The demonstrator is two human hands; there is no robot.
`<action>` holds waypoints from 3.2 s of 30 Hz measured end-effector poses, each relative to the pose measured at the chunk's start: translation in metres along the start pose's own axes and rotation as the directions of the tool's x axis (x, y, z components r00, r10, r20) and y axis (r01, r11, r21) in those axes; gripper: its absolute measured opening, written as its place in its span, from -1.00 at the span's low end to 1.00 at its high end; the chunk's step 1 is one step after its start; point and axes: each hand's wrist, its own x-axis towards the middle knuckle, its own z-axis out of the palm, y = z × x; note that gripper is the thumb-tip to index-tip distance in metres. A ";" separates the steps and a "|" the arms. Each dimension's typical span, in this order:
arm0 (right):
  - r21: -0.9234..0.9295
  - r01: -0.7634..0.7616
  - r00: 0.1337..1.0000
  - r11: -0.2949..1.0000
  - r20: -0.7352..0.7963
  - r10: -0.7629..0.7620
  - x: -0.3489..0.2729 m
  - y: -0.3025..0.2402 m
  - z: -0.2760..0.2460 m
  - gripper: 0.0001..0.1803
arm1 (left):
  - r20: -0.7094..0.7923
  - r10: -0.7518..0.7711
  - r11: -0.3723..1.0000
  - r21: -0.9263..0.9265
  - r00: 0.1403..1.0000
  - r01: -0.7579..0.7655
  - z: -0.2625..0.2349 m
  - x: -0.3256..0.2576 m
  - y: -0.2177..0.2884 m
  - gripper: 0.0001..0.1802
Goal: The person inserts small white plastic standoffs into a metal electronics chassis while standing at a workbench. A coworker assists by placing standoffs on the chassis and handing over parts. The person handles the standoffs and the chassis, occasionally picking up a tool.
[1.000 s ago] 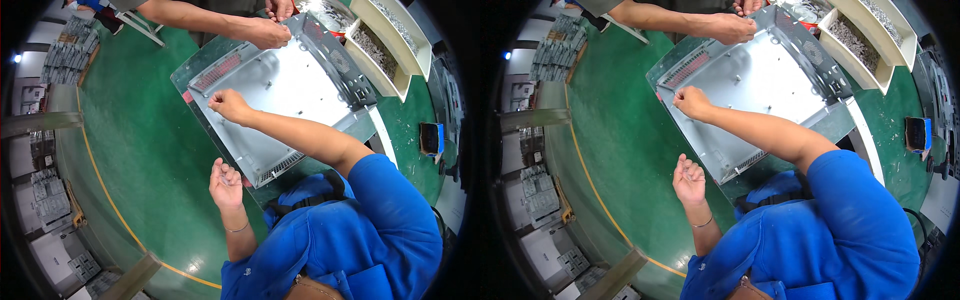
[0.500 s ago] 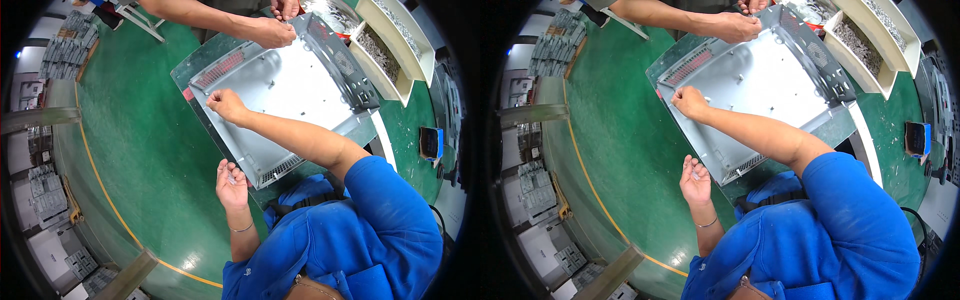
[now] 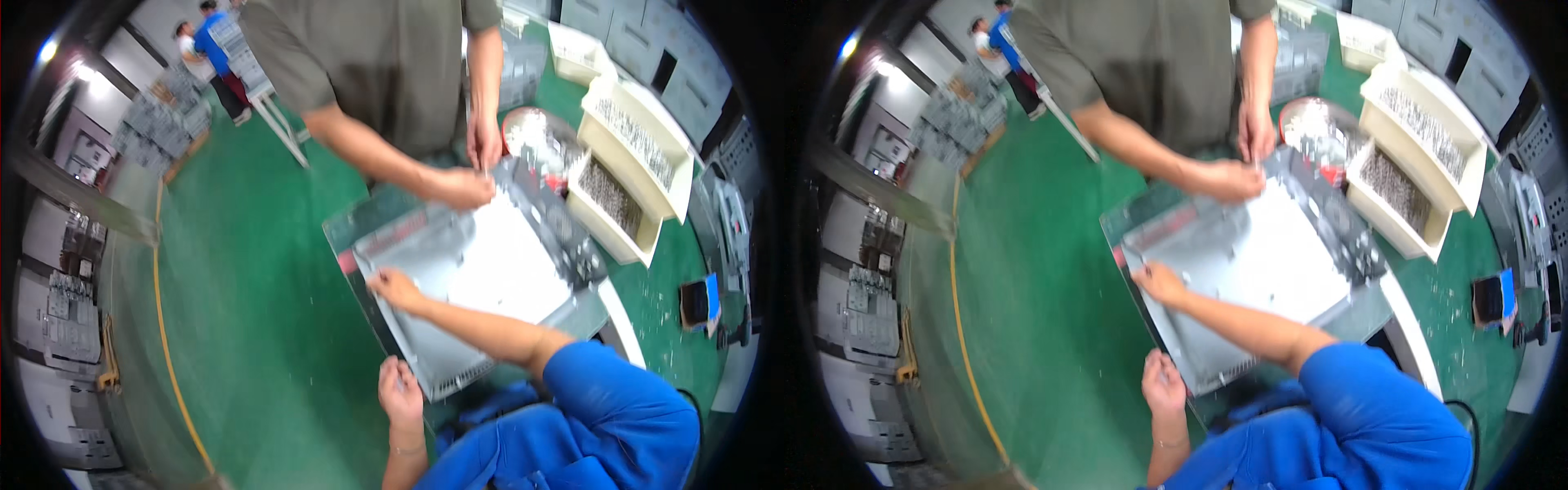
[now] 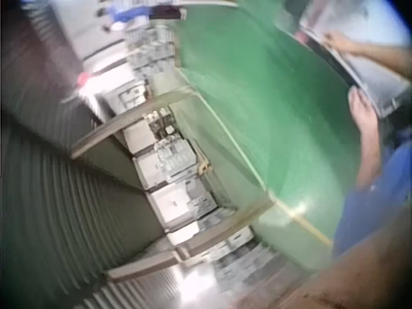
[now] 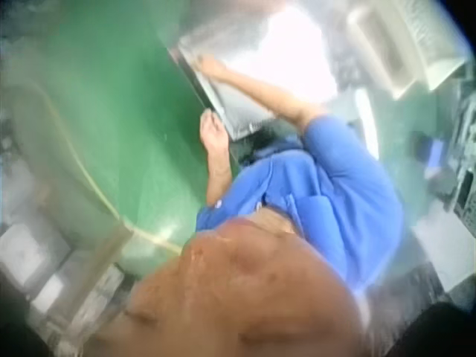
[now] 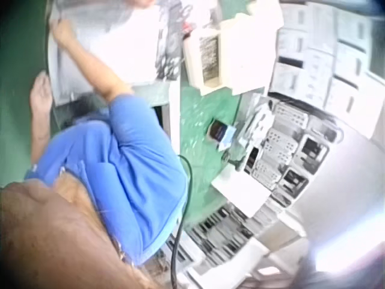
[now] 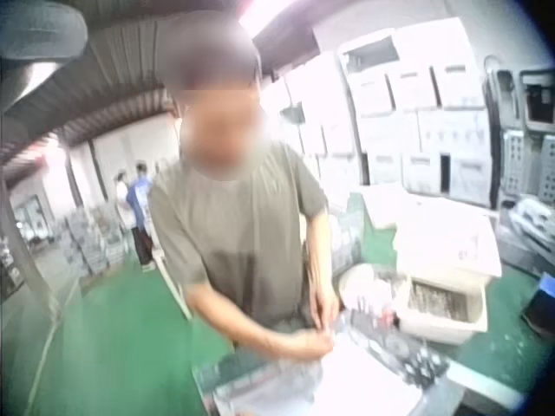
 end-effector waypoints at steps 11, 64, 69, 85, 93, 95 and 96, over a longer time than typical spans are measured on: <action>0.372 -0.287 0.955 0.883 0.179 0.235 -0.014 -0.029 -0.005 -0.90 | -0.091 0.098 0.994 0.057 0.991 -0.093 0.011 -0.003 -0.004 -0.92; 0.441 -0.008 0.865 0.898 0.453 -0.215 -0.062 -0.065 -0.041 -0.96 | 0.397 -0.142 0.989 0.016 0.907 0.148 0.026 0.019 0.041 -0.61; 0.669 -0.237 0.962 0.705 0.061 0.265 0.000 -0.055 -0.052 -0.97 | 0.187 -0.102 0.967 -0.210 0.977 0.141 0.006 0.031 0.039 -0.77; 0.737 -0.277 0.917 0.617 0.010 0.400 0.048 -0.041 -0.033 -0.93 | 0.022 -0.181 0.915 -0.363 0.983 0.176 -0.051 0.025 0.014 -0.87; 0.800 -0.304 0.891 0.517 0.048 0.451 0.053 -0.047 -0.031 -0.93 | 0.015 -0.177 0.930 -0.325 0.984 0.172 -0.051 0.024 0.013 -0.88; 0.805 -0.272 0.893 0.528 0.006 0.450 0.050 -0.052 -0.027 -0.95 | 0.011 -0.169 0.940 -0.298 0.986 0.165 -0.050 0.025 0.011 -0.89; 0.807 -0.254 0.893 0.534 -0.016 0.449 0.048 -0.054 -0.026 -0.95 | 0.005 -0.169 0.944 -0.286 0.986 0.163 -0.051 0.025 0.010 -0.89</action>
